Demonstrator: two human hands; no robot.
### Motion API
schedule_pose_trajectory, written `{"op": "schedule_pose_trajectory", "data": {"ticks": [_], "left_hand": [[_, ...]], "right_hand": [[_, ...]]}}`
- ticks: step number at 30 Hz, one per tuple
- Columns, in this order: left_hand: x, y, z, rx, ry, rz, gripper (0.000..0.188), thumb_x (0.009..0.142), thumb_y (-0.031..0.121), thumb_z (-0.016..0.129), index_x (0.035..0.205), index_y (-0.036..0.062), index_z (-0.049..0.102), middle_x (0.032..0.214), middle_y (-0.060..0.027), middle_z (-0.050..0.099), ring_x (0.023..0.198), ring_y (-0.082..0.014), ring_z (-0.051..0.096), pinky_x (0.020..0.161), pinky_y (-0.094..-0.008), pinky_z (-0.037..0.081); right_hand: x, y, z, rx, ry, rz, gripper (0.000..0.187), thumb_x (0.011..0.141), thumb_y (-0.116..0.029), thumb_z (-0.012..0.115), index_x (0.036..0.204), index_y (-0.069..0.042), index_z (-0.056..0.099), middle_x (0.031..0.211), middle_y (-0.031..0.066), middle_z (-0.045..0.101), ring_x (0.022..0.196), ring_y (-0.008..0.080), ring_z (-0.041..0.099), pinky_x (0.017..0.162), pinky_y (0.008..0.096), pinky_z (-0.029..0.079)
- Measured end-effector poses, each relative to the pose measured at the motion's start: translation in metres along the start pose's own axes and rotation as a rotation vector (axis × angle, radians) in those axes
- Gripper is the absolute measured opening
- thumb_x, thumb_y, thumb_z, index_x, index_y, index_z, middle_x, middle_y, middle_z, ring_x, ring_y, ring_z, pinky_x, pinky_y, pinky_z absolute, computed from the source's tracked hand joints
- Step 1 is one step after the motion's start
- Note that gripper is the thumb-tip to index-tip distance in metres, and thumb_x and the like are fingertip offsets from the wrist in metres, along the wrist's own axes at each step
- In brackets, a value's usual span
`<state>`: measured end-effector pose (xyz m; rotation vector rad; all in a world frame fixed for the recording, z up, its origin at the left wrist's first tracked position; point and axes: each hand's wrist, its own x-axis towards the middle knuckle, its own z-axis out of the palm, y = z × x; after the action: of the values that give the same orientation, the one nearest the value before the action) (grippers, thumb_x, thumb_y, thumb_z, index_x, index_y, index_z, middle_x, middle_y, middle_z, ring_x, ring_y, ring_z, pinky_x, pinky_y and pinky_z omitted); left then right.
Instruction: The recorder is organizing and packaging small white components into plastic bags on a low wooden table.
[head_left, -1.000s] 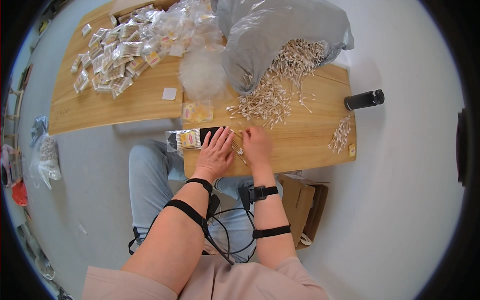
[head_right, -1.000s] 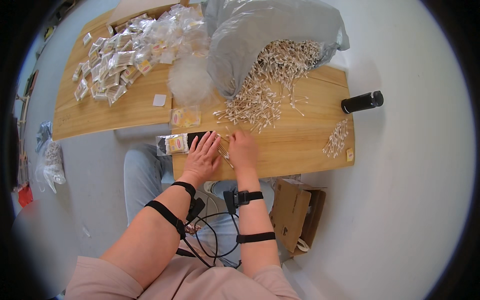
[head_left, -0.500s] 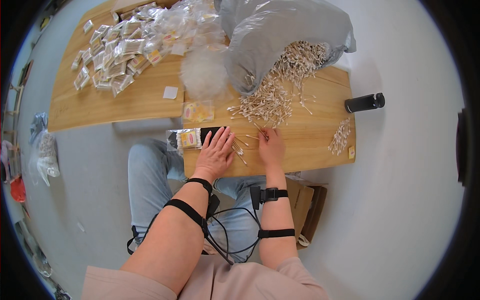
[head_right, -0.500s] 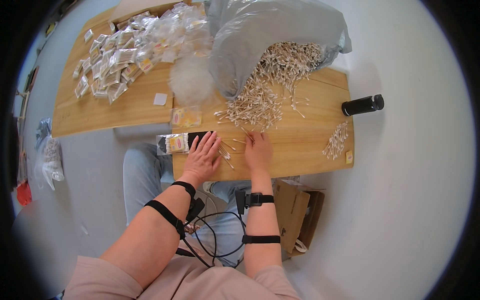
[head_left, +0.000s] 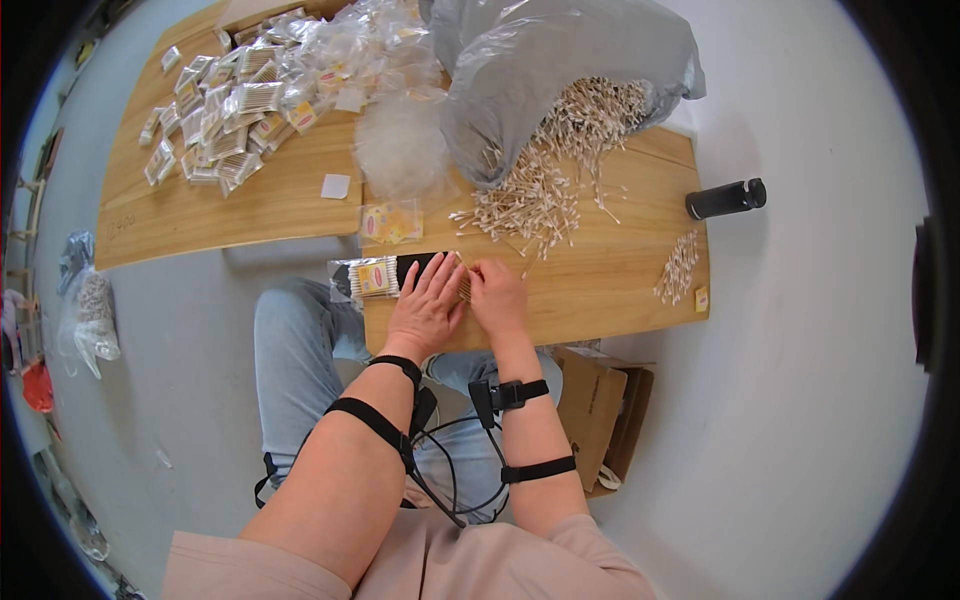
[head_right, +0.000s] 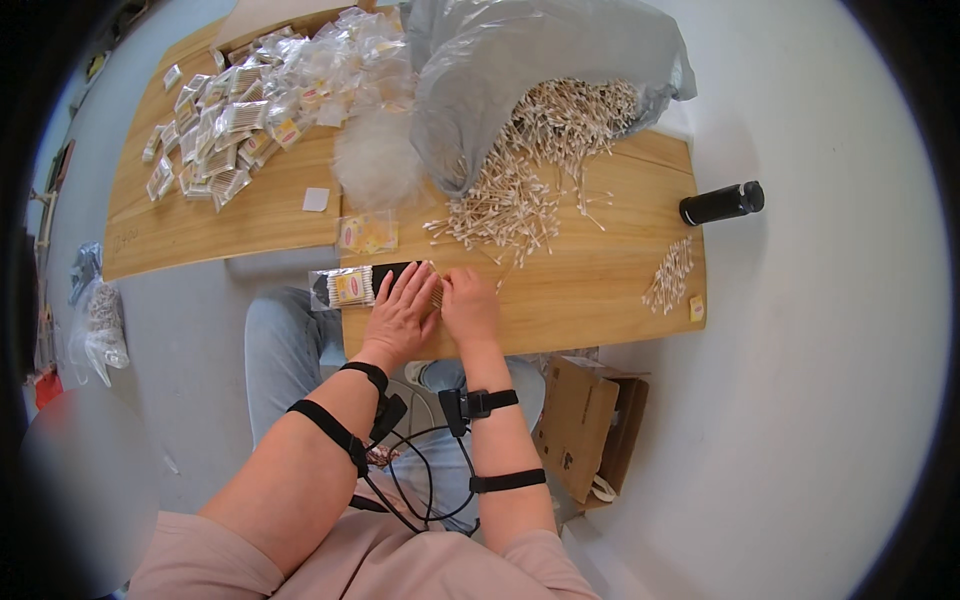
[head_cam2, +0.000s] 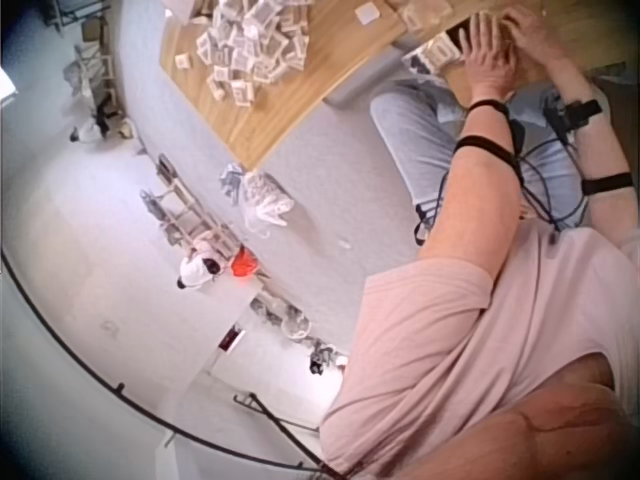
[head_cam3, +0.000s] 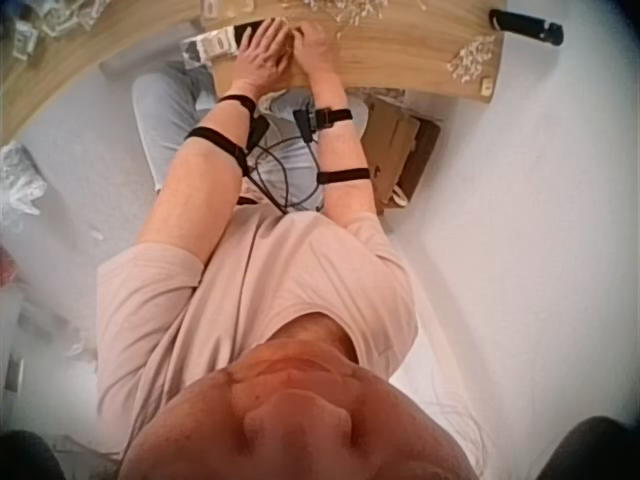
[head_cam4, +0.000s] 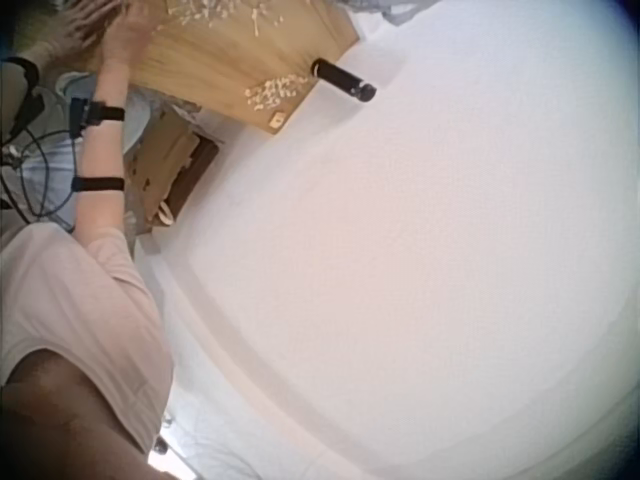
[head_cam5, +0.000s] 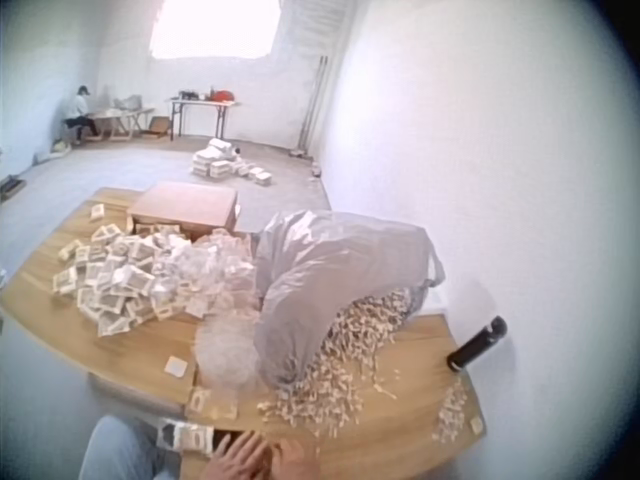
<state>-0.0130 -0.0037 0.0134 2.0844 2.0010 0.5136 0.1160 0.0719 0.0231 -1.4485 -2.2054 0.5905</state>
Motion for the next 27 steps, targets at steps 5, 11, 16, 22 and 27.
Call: {"op": "schedule_pose_trajectory", "data": {"ticks": [5, 11, 16, 22, 27], "left_hand": [[0.0, 0.002, -0.003, 0.007, 0.007, 0.001, 0.061, 0.089, 0.035, 0.055, 0.144, 0.0116, 0.041, 0.154, -0.0054, 0.034, 0.144, -0.0205, 0.027, 0.118, -0.0444, 0.017], [-0.001, 0.0, -0.001, -0.001, 0.005, -0.01, 0.061, 0.089, 0.035, 0.055, 0.144, 0.0113, 0.041, 0.154, -0.0054, 0.034, 0.144, -0.0205, 0.028, 0.118, -0.0443, 0.017], [0.001, 0.003, 0.001, -0.026, 0.021, 0.007, 0.062, 0.089, 0.034, 0.055, 0.145, 0.0114, 0.04, 0.154, -0.0057, 0.034, 0.144, -0.0205, 0.028, 0.118, -0.044, 0.017], [0.0, 0.002, -0.003, -0.014, 0.003, -0.021, 0.061, 0.091, 0.034, 0.054, 0.145, 0.0114, 0.039, 0.154, -0.0065, 0.033, 0.144, -0.0209, 0.028, 0.118, -0.0441, 0.016], [0.0, 0.003, -0.004, -0.017, 0.002, -0.008, 0.06, 0.091, 0.034, 0.054, 0.144, 0.0114, 0.041, 0.154, -0.0068, 0.033, 0.144, -0.0209, 0.027, 0.118, -0.0442, 0.016]], "right_hand": [[0.004, 0.016, -0.008, 0.054, 0.087, 0.078, 0.008, 0.085, -0.015, 0.064, 0.088, -0.008, 0.063, 0.086, 0.0121, 0.063, 0.078, 0.0348, 0.062, 0.068, 0.0454, 0.049], [-0.004, 0.004, -0.016, 0.075, -0.091, -0.043, 0.009, 0.083, -0.014, 0.067, 0.088, -0.008, 0.063, 0.087, 0.0113, 0.062, 0.082, 0.0336, 0.061, 0.07, 0.0445, 0.049], [-0.003, 0.025, -0.023, 0.061, 0.213, 0.226, 0.014, 0.082, -0.014, 0.068, 0.091, -0.007, 0.061, 0.088, 0.0124, 0.06, 0.086, 0.0347, 0.06, 0.072, 0.0459, 0.048], [-0.017, 0.035, -0.025, -0.142, 0.231, 0.224, 0.014, 0.082, -0.012, 0.067, 0.088, -0.004, 0.057, 0.086, 0.0138, 0.059, 0.085, 0.0358, 0.058, 0.071, 0.0471, 0.047], [-0.033, 0.032, -0.016, -0.144, 0.258, 0.235, 0.01, 0.081, -0.01, 0.065, 0.087, -0.006, 0.058, 0.085, 0.0135, 0.06, 0.084, 0.0353, 0.059, 0.069, 0.0475, 0.047]]}}
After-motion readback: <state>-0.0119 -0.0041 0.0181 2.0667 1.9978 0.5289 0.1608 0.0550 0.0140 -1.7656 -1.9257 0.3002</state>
